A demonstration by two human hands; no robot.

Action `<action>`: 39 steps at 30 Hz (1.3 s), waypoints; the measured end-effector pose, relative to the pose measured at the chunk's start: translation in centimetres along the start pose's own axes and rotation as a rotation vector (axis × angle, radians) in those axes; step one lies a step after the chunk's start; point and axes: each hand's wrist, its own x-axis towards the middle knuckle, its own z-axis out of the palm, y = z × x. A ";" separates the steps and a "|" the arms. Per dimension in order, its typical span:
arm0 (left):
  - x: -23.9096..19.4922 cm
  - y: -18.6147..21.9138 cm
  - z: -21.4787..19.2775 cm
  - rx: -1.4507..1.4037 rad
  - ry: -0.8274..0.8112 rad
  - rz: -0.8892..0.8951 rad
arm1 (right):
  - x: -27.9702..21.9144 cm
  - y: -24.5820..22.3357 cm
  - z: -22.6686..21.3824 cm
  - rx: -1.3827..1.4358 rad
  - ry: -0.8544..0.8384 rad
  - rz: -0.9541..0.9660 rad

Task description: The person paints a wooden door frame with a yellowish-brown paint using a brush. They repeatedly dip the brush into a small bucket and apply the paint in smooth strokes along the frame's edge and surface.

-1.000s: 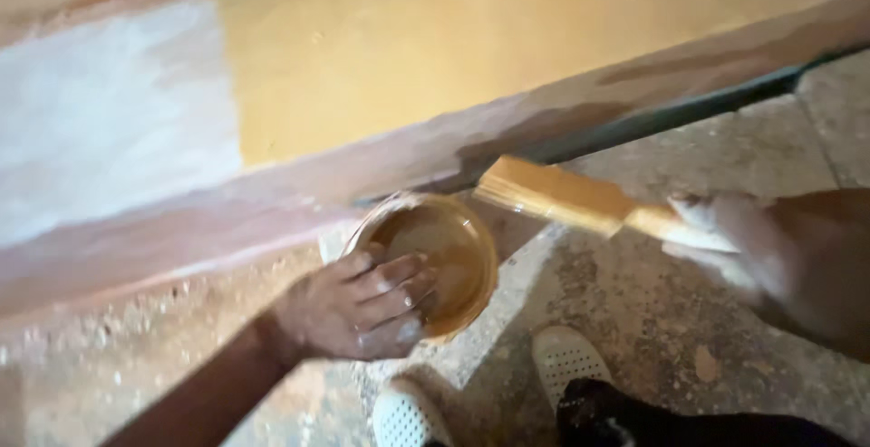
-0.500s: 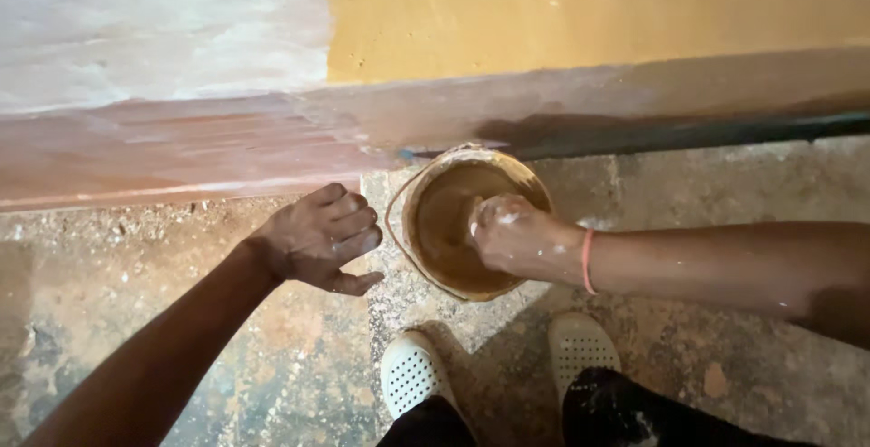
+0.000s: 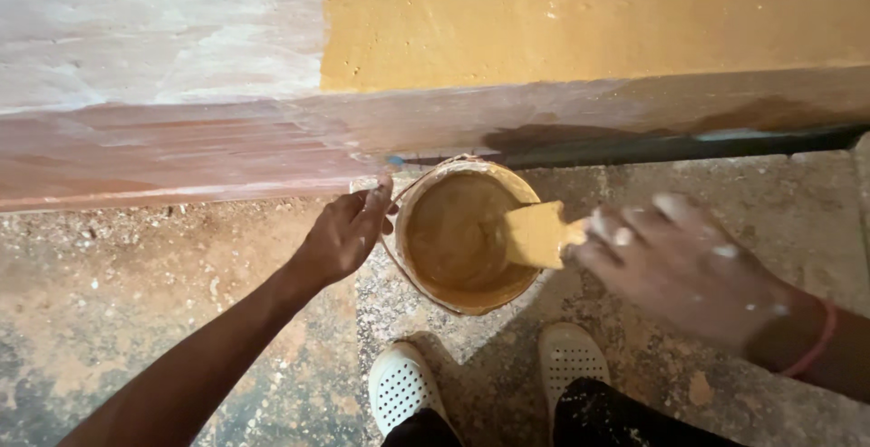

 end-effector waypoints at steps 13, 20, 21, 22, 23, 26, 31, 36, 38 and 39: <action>-1.9 11.8 3.3 -0.178 0.014 -0.188 | -7.0 1.4 1.1 0.113 0.307 0.228; -1.0 11.7 5.8 -0.603 0.040 0.015 | -6.6 3.0 1.6 0.678 -0.016 0.541; -0.9 11.6 5.8 -0.336 0.082 0.017 | -5.9 3.0 1.9 0.784 -0.116 0.608; -0.9 11.6 5.7 -0.264 0.123 0.103 | -5.3 3.2 2.1 0.887 -0.218 0.669; -0.9 11.7 5.6 -0.191 0.163 0.188 | -4.5 3.2 2.1 0.932 -0.161 0.620; -1.3 12.4 4.7 -0.657 0.058 0.128 | -1.7 2.7 1.8 1.051 -0.092 0.495; -1.8 13.2 3.1 -0.102 0.094 -0.112 | 1.7 1.8 1.5 1.052 -0.257 0.422; -1.1 13.0 2.0 -0.279 0.117 -0.004 | 3.5 1.6 3.3 1.106 -0.077 0.303; -1.5 13.0 1.4 -0.027 0.111 -0.127 | 3.2 1.7 4.0 1.094 0.039 0.272; -1.6 13.1 1.0 0.101 0.107 -0.185 | 3.0 1.8 4.1 1.070 0.028 0.280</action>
